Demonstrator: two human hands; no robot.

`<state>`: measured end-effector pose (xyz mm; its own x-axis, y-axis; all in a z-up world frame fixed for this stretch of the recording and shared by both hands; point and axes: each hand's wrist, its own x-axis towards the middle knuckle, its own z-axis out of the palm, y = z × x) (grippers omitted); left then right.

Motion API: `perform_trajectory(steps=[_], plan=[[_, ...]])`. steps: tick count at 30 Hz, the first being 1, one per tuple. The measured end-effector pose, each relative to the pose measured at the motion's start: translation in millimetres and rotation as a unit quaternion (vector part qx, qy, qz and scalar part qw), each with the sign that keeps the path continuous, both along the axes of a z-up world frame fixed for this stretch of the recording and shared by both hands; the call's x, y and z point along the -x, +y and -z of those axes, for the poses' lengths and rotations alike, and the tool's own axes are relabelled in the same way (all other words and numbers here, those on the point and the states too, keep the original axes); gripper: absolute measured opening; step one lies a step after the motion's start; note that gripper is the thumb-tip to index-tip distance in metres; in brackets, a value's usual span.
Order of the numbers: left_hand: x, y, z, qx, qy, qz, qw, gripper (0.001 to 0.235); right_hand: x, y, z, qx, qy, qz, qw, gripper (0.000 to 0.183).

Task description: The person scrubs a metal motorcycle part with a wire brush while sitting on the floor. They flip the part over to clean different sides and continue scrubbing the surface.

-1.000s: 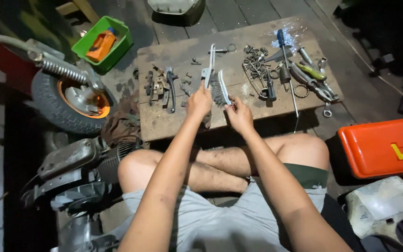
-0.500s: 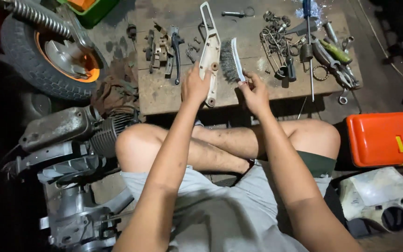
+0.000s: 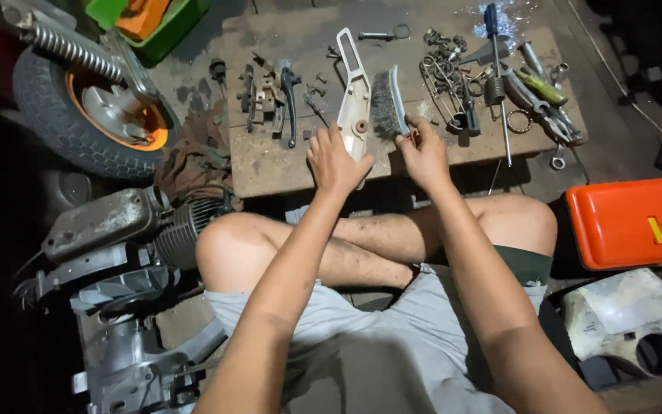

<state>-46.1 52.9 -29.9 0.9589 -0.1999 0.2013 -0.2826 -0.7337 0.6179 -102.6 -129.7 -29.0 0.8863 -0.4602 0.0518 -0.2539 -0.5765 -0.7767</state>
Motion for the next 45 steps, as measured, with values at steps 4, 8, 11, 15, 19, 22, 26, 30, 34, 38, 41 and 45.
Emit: perform_trajectory(steps=[4,8,11,15,19,22,26,30,34,38,41,45], plan=[[4,-10,6,-0.013,-0.008,-0.012,1.000,0.090,11,21,-52,0.125,-0.005,-0.043,0.991,0.042],[5,-8,7,-0.013,-0.014,0.005,1.000,0.096,-9,35,-67,0.258,0.107,-0.090,0.956,0.045],[4,-5,9,-0.016,-0.006,0.015,1.000,0.096,-28,38,-63,0.309,0.141,-0.111,0.934,0.048],[4,-7,5,0.003,0.023,0.013,1.000,0.092,-19,56,-112,0.333,0.094,-0.146,0.927,0.040],[6,-9,-1,0.017,-0.002,0.015,1.000,0.094,-26,36,-102,0.296,0.145,-0.162,0.930,0.042],[6,-12,2,-0.010,-0.022,0.002,1.000,0.092,-15,44,-103,0.307,0.192,-0.164,0.918,0.038],[-1,-13,16,-0.022,-0.039,0.000,0.999,0.091,6,80,-138,0.299,0.136,-0.134,0.935,0.034],[-28,-22,75,-0.068,-0.054,-0.006,0.996,0.094,-33,68,-72,0.286,0.092,-0.104,0.948,0.035],[-8,-22,39,-0.051,-0.106,-0.033,0.993,0.064,-10,89,-101,0.304,0.081,-0.100,0.944,0.035],[-22,-26,64,-0.062,-0.152,-0.048,0.985,0.051,-6,86,-83,0.311,0.084,-0.109,0.940,0.032],[-29,-32,83,-0.079,-0.158,-0.061,0.982,0.050,-24,73,-49,0.317,0.083,-0.089,0.941,0.035],[-24,-29,73,-0.082,-0.159,-0.065,0.982,0.050,-35,73,-42,0.308,0.043,-0.063,0.948,0.039]])
